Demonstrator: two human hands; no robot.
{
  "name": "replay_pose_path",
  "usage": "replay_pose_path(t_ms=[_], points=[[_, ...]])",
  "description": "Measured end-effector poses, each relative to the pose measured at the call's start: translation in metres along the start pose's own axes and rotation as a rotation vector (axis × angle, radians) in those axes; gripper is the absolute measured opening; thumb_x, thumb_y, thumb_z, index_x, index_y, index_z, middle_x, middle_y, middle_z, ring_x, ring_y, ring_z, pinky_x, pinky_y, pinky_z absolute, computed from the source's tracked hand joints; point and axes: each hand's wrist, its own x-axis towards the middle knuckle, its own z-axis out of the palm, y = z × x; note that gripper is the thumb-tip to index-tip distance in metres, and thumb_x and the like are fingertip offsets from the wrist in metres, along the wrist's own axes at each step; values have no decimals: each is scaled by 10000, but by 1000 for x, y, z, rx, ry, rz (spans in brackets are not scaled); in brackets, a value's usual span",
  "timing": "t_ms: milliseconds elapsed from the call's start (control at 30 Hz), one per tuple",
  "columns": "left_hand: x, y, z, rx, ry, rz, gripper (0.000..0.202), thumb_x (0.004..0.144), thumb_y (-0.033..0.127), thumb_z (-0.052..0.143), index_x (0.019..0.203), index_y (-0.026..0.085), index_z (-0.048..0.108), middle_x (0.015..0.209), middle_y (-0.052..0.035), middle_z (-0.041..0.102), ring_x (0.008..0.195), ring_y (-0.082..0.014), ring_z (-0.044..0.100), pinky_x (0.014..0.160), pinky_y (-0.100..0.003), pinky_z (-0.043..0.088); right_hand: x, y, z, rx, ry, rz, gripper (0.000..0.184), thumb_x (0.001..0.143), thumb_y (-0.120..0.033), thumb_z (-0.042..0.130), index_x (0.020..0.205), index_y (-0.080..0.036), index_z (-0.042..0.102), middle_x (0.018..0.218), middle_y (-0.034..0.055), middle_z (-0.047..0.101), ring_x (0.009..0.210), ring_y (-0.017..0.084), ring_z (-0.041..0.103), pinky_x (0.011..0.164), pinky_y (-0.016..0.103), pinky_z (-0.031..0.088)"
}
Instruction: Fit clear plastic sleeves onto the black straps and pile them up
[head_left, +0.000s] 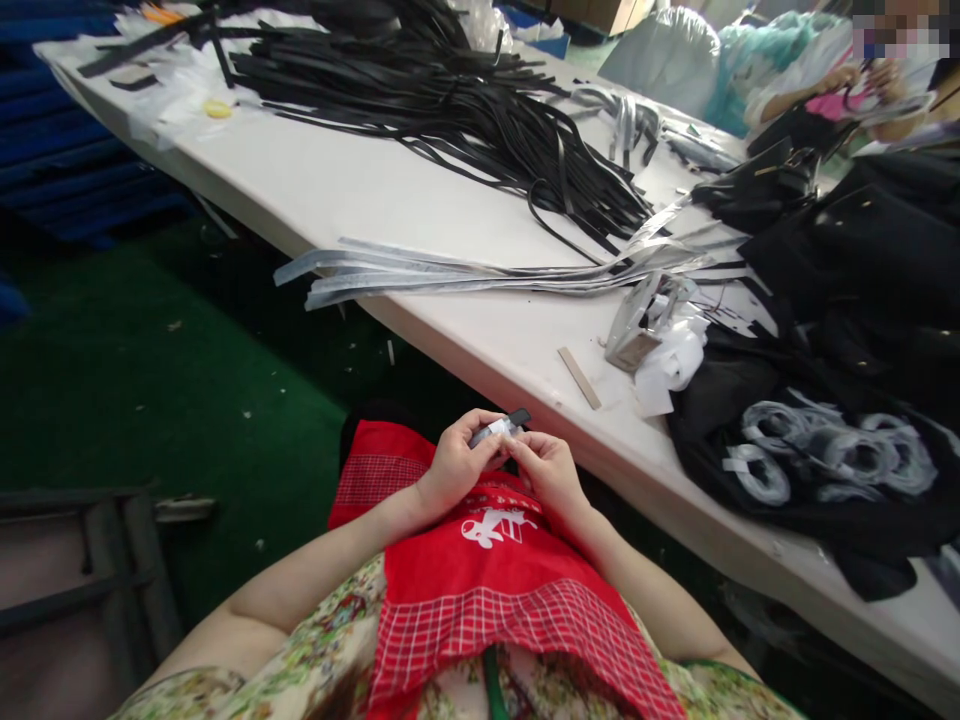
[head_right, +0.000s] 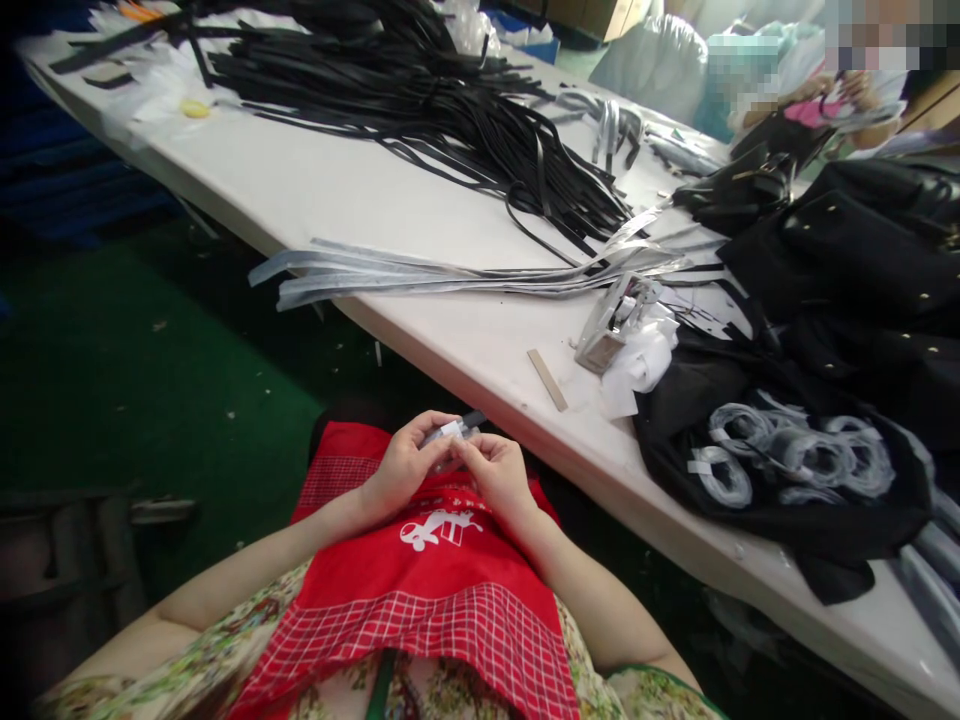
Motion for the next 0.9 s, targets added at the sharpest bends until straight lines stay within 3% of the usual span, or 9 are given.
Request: replay_pose_path(t_ms=[233,367,500,733,900], points=[[-1,-4,1,-172,-25,-53,270,832,367,593,980,148,646,776,-25,662,649,-130,600,588,-228,493,0,4,0,-23,24,-1,417,693,-536,746,599,-142,645,382,-46,438,367,52,289,370,214,207],[2,-4,1,63,105,52,283,808,420,667,889,149,677,793,-37,682,683,-142,615,601,-220,489,0,4,-2,-76,-51,12,404,721,-526,720,633,-136,662,401,-44,460,370,53,308,385,211,234],[4,-1,-1,137,254,135,339,909,445,529,831,159,695,770,-45,707,694,-163,648,609,-233,500,3,7,-1,-44,-152,41,360,744,-503,691,797,-146,687,502,-22,583,429,82,464,463,208,377],[-9,6,-6,418,246,372,248,918,387,512,942,227,700,918,-39,740,827,-204,689,746,-277,545,7,8,15,17,-85,-36,356,737,-492,684,722,-136,698,566,7,628,497,104,548,527,222,461],[3,-17,-18,456,284,438,233,853,441,538,947,323,715,934,-3,757,789,-238,707,712,-331,587,16,10,28,125,-50,-105,437,658,-582,738,766,-160,758,603,7,633,522,119,569,612,272,513]])
